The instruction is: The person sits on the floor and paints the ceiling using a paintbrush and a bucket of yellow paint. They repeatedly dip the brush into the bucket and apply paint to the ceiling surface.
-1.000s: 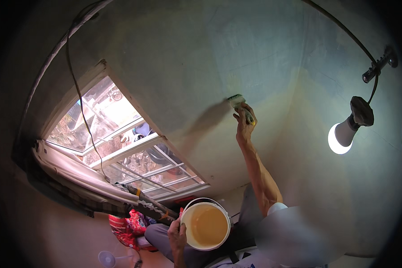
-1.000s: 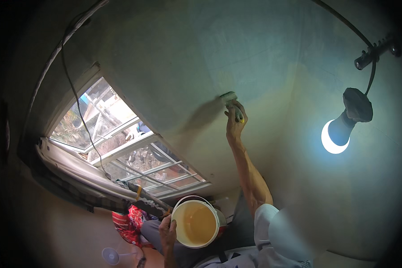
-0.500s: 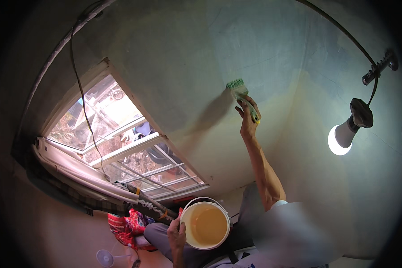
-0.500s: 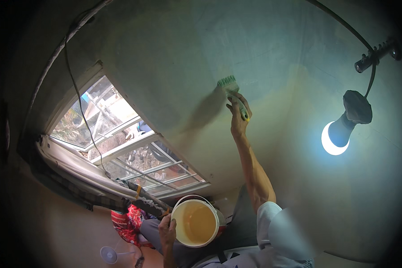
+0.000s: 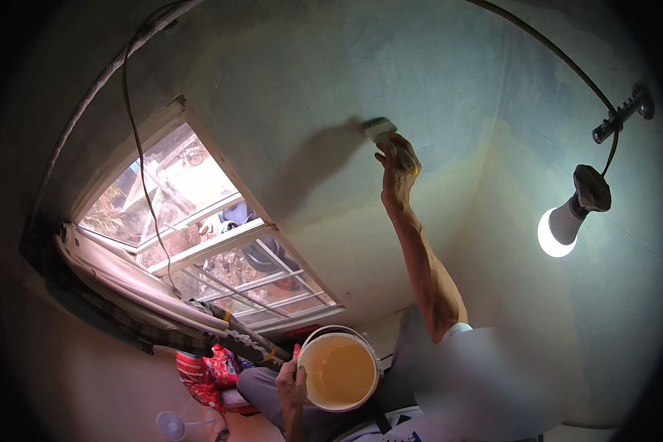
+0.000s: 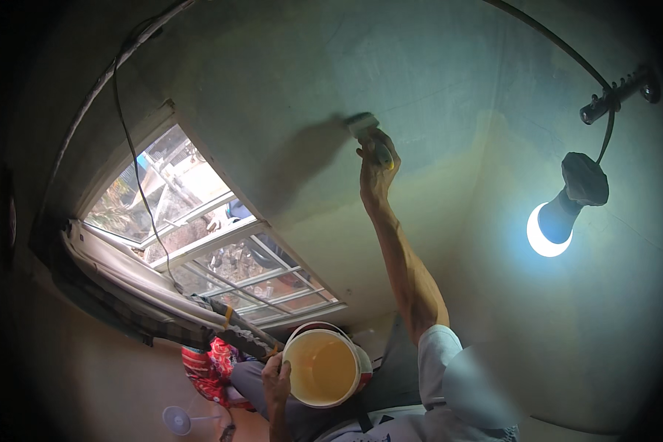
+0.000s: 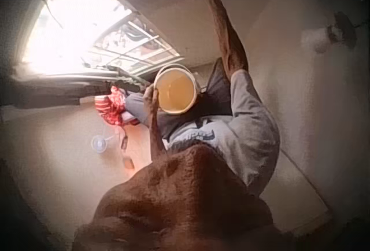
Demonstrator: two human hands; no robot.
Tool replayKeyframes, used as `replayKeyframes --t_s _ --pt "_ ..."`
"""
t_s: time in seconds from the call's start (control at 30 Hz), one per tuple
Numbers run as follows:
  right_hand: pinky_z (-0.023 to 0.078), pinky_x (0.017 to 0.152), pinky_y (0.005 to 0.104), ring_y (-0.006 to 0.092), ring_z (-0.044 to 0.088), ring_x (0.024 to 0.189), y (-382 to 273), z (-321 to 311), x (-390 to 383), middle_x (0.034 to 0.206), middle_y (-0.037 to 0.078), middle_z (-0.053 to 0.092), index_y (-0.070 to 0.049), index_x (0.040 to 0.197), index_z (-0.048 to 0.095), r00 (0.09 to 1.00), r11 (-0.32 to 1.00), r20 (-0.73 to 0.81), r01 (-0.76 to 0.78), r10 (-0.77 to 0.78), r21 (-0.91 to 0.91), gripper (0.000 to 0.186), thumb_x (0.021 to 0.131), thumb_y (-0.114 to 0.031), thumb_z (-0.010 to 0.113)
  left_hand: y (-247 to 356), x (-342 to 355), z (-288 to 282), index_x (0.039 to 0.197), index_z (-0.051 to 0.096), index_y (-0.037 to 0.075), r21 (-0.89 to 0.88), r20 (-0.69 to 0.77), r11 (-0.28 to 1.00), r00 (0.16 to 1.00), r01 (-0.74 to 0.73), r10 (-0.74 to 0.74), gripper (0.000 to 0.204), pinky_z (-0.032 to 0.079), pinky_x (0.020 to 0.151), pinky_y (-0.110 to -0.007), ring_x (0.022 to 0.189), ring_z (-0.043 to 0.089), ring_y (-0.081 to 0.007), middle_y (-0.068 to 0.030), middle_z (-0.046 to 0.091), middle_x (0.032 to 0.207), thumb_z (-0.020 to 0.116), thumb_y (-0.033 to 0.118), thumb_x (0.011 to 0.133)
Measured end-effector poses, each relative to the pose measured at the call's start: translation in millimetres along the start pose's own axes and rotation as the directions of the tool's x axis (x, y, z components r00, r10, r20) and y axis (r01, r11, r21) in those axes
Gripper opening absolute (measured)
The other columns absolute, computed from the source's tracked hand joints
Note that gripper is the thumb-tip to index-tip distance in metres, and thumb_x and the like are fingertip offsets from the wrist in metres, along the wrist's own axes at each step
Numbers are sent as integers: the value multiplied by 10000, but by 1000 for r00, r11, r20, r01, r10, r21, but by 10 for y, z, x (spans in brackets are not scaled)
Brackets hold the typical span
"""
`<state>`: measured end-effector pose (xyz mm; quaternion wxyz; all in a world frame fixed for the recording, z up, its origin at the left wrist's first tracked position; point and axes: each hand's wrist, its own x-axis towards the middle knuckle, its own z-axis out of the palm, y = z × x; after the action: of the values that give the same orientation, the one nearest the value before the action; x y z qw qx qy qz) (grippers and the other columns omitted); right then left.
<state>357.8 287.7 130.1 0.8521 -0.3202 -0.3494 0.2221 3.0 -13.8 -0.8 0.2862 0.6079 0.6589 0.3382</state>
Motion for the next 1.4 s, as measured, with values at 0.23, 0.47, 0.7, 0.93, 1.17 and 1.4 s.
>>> replayKeyframes --t_s 0.23,0.47,0.7,0.93,1.17,1.4 --pt "565 912 393 244 631 1132 21 -92 -145 1182 171 630 7 1246 578 999 986 28 11 -16 167 373 970 -240 614 -116 -12 22 1124 668 -6 -23 -1 1000 1000 -10 10 258 493 739 -314 804 631 -190 -125 658 897 572 55 893" --pt "553 822 335 210 631 1028 615 -666 -685 1161 120 604 -16 1211 595 997 990 -71 -17 7 -138 281 987 -184 566 -9 -15 6 1127 669 -5 -32 -12 999 1000 -24 23 261 490 730 -316 787 624 -195 -122 644 876 572 55 892" --pt "506 858 387 263 585 1022 425 -195 -543 1137 128 558 -85 1107 672 976 798 59 207 -211 -566 216 915 -31 588 -59 -4 6 1127 664 -18 -5 3 1000 1000 -27 27 262 497 763 -324 828 636 -209 -138 658 925 575 50 891" --pt "558 857 348 206 643 1026 273 -145 -529 1144 117 623 -24 1185 605 984 991 145 111 -100 -70 280 980 -216 602 11 -12 -28 1116 666 -16 -22 15 999 1000 24 -24 260 493 754 -325 817 625 -194 -122 655 914 572 59 885" --pt "555 879 390 241 623 1104 645 -676 -726 1139 130 622 -18 1165 574 959 975 -177 -213 220 56 287 951 -205 609 -33 4 5 1107 671 -11 17 -9 1000 1000 -15 15 253 491 742 -321 788 626 -209 -127 655 891 573 76 891" --pt "582 798 374 246 643 1028 482 -398 -416 1094 142 623 -6 1162 578 973 990 -184 -140 141 18 305 953 -229 593 -67 -12 10 1110 670 -11 -21 -11 999 999 -42 42 255 488 708 -329 759 619 -205 -130 640 855 569 65 889"
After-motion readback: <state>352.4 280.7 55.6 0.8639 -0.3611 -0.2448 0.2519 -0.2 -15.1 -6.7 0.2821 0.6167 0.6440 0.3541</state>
